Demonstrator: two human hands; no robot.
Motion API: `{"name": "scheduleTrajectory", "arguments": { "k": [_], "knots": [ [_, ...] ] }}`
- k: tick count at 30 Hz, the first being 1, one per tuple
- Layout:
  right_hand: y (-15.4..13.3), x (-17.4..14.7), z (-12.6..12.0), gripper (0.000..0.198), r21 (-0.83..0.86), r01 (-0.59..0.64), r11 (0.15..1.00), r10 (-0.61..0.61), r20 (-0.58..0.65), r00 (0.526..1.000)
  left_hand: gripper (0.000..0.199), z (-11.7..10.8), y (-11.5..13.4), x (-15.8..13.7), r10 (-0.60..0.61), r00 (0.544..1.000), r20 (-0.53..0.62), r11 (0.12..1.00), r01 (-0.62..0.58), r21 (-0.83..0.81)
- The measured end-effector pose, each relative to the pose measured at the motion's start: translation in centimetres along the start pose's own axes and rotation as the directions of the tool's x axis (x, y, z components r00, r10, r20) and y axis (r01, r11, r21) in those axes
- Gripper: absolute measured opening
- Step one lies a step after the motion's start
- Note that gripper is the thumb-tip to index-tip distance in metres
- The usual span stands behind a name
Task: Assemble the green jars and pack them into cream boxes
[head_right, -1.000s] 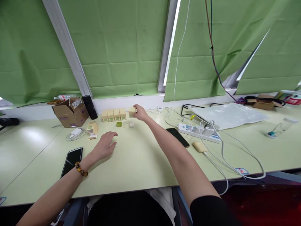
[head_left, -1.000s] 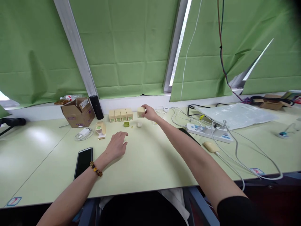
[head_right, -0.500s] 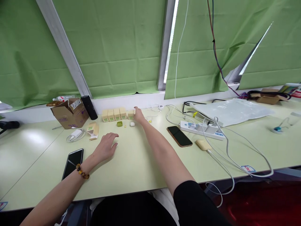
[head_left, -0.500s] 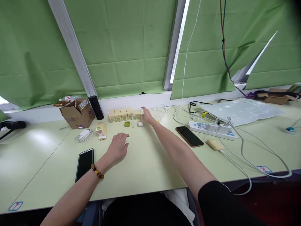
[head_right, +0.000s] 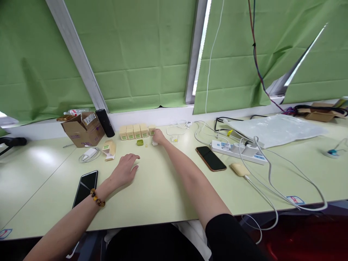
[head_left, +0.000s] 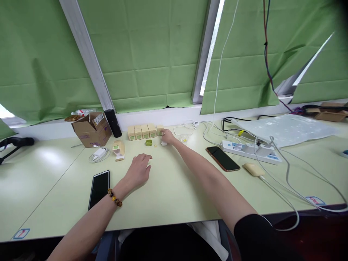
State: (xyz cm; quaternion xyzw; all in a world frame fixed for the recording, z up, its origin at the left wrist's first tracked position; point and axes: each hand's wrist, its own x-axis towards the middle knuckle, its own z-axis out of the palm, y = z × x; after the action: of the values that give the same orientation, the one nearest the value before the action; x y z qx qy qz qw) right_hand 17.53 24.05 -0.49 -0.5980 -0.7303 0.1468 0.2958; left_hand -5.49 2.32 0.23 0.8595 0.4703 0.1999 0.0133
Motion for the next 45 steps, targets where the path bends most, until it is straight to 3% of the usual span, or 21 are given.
{"name": "scheduleTrajectory", "arguments": {
  "k": [12,19,24,30,32,34,37,45],
  "knots": [
    [-2.6,0.8,-0.2,0.044,0.072,-0.033,0.997,0.030,0.033,0.999,0.035,-0.6,0.7,0.1,0.001,1.000,0.012,1.000,-0.001,0.014],
    [-2.4,-1.3,-2.0,0.046,0.025,-0.066,0.998,0.067,-0.020,0.998,0.033,-0.3,0.4,-0.2,0.009,1.000,0.016,1.000,-0.009,0.011],
    [-1.6,-6.9,-3.7,0.039,-0.070,-0.069,0.995,0.064,-0.069,0.996,0.030,-0.2,0.4,-0.1,0.016,0.999,0.036,1.000,-0.016,0.018],
    [-2.0,-17.5,-2.7,0.017,-0.171,0.107,0.979,-0.084,0.137,0.987,0.030,-0.1,0.2,0.7,-0.002,0.997,0.080,0.993,-0.008,0.120],
    [-2.2,-19.6,-2.3,0.023,-0.270,0.259,0.927,-0.220,0.168,0.961,0.031,-0.1,-0.3,1.4,-0.040,0.994,0.103,0.987,0.023,0.161],
    [-2.4,-20.5,-2.1,0.026,-0.320,0.299,0.899,-0.249,0.187,0.950,0.035,-0.1,-1.1,2.6,-0.106,0.988,0.114,0.980,0.084,0.183],
    [-2.7,-20.3,-2.3,0.027,-0.337,0.289,0.896,-0.235,0.194,0.953,0.042,-0.1,-2.9,4.9,-0.260,0.962,0.084,0.962,0.251,0.111],
    [-3.0,-19.5,-2.4,0.029,-0.311,0.228,0.923,-0.174,0.193,0.966,0.060,2.0,-7.8,11.5,-0.457,0.888,0.058,0.885,0.460,-0.067]
  ]
}}
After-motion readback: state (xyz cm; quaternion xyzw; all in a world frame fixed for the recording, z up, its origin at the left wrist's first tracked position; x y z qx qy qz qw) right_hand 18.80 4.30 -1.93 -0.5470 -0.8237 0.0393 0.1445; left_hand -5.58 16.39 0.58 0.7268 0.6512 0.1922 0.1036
